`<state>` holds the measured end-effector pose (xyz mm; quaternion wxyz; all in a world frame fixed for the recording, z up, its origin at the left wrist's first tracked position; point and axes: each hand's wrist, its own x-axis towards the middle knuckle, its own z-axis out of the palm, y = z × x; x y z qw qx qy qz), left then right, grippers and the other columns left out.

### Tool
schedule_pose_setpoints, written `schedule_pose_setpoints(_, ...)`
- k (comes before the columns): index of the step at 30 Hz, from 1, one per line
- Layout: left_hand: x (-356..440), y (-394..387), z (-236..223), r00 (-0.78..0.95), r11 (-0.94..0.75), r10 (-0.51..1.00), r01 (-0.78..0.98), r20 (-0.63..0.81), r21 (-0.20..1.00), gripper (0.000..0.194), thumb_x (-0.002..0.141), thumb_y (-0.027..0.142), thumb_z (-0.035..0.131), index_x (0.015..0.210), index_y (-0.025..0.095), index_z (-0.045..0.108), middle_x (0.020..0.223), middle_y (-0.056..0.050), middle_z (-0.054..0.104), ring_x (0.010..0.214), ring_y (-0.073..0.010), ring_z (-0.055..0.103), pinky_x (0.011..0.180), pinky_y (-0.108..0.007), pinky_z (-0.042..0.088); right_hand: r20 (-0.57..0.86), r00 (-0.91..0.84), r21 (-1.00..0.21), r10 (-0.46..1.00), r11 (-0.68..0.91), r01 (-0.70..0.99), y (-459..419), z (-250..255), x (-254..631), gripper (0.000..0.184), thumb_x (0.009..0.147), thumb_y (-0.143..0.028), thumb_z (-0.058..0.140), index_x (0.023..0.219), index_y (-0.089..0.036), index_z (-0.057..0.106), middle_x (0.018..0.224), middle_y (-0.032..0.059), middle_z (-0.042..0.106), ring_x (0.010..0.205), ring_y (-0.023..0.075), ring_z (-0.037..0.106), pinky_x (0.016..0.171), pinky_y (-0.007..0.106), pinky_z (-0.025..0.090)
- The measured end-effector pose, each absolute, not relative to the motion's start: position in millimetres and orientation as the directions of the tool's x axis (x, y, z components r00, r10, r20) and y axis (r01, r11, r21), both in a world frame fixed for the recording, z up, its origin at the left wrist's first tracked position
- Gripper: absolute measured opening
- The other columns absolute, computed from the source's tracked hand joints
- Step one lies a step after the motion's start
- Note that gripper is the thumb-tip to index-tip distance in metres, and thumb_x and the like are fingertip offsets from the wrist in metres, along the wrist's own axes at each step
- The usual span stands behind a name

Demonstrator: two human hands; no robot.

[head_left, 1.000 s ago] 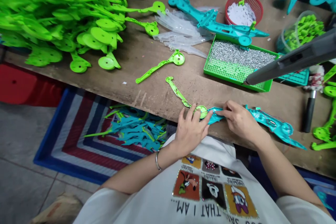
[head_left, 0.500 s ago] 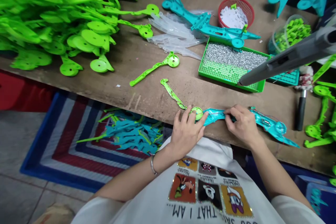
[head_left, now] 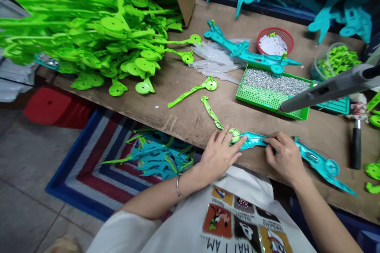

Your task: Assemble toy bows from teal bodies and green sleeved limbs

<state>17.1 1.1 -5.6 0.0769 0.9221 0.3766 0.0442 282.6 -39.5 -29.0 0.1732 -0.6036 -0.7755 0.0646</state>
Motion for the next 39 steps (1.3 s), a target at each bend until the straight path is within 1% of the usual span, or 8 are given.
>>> schedule_pose_setpoints(3,8,43,9,0.712,-0.734,0.679,0.657,0.180,0.169,0.048,0.106,0.030,0.045,0.153,0.022,0.045,0.127,-0.013,0.065,0.120,-0.0232,0.061,0.099,-0.036,0.048,0.214,-0.210,-0.316,0.954,0.272,0.909,-45,-30,280,0.021,0.091,-0.011,0.056,0.103,-0.014,0.074,0.094,0.0098,0.063,0.087,0.0225,0.059,0.079,0.037,0.052)
schedule_pose_setpoints(6,11,117,12,0.622,-0.650,0.748,0.756,0.233,0.071,0.036,0.105,0.019,0.038,0.131,0.016,0.063,0.107,-0.013,0.068,0.103,-0.0252,0.062,0.089,-0.038,0.048,0.233,-0.216,-0.313,0.948,0.283,0.906,-47,-32,279,0.021,0.092,-0.011,0.056,0.103,-0.014,0.073,0.092,0.0096,0.062,0.085,0.0220,0.059,0.077,0.037,0.053)
schedule_pose_setpoints(16,47,265,-10,0.712,-0.712,0.702,0.702,-0.022,0.020,0.033,0.098,0.015,0.045,0.120,0.009,0.068,0.125,-0.020,0.061,0.123,-0.0339,0.053,0.104,-0.049,0.041,0.261,-0.204,-0.343,0.943,0.288,0.894,-49,-41,283,0.021,0.089,-0.010,0.058,0.104,-0.015,0.072,0.091,0.0077,0.063,0.084,0.0208,0.062,0.077,0.036,0.054)
schedule_pose_setpoints(23,19,235,10,0.803,-0.811,0.585,0.583,0.114,0.051,0.038,0.106,0.015,0.030,0.129,0.010,0.060,0.119,-0.015,0.063,0.120,-0.0293,0.056,0.105,-0.047,0.040,0.259,-0.168,-0.391,0.951,0.262,0.882,-50,-43,285,0.023,0.089,-0.012,0.059,0.106,-0.019,0.072,0.092,0.0063,0.065,0.084,0.0203,0.065,0.078,0.036,0.055)
schedule_pose_setpoints(27,-16,213,27,0.609,-0.657,0.753,0.717,0.249,0.232,0.025,0.103,0.016,0.042,0.114,0.013,0.064,0.111,-0.011,0.063,0.115,-0.0273,0.058,0.101,-0.045,0.044,0.260,-0.166,-0.391,0.951,0.261,0.883,-50,-46,288,0.020,0.089,-0.013,0.060,0.103,-0.020,0.073,0.092,0.0060,0.066,0.084,0.0205,0.065,0.079,0.036,0.054)
schedule_pose_setpoints(30,-43,191,34,0.308,-0.453,0.891,0.656,0.335,0.604,0.016,0.098,0.031,0.062,0.100,0.015,0.064,0.098,-0.006,0.063,0.099,-0.0213,0.062,0.091,-0.036,0.049,0.277,-0.159,-0.397,0.947,0.264,0.879,-50,-49,289,0.019,0.088,-0.012,0.061,0.101,-0.019,0.073,0.092,0.0061,0.067,0.084,0.0205,0.066,0.079,0.036,0.054)
schedule_pose_setpoints(34,-66,145,18,0.121,-0.035,0.993,0.202,0.011,0.979,0.034,0.090,0.050,0.071,0.091,0.019,0.058,0.080,0.000,0.062,0.070,-0.0117,0.060,0.065,-0.024,0.050,0.271,-0.152,-0.407,0.950,0.256,0.877,-51,-49,288,0.021,0.087,-0.012,0.062,0.103,-0.019,0.073,0.093,0.0060,0.067,0.086,0.0209,0.067,0.080,0.036,0.054)
schedule_pose_setpoints(39,-69,102,-16,0.156,0.302,0.940,0.025,-0.302,0.953,0.050,0.080,0.050,0.081,0.106,0.018,0.053,0.087,-0.004,0.073,0.066,-0.0114,0.064,0.057,-0.021,0.050,0.246,-0.139,-0.417,0.959,0.234,0.879,-52,-48,288,0.022,0.087,-0.012,0.062,0.104,-0.019,0.074,0.093,0.0057,0.068,0.085,0.0206,0.067,0.080,0.036,0.054)
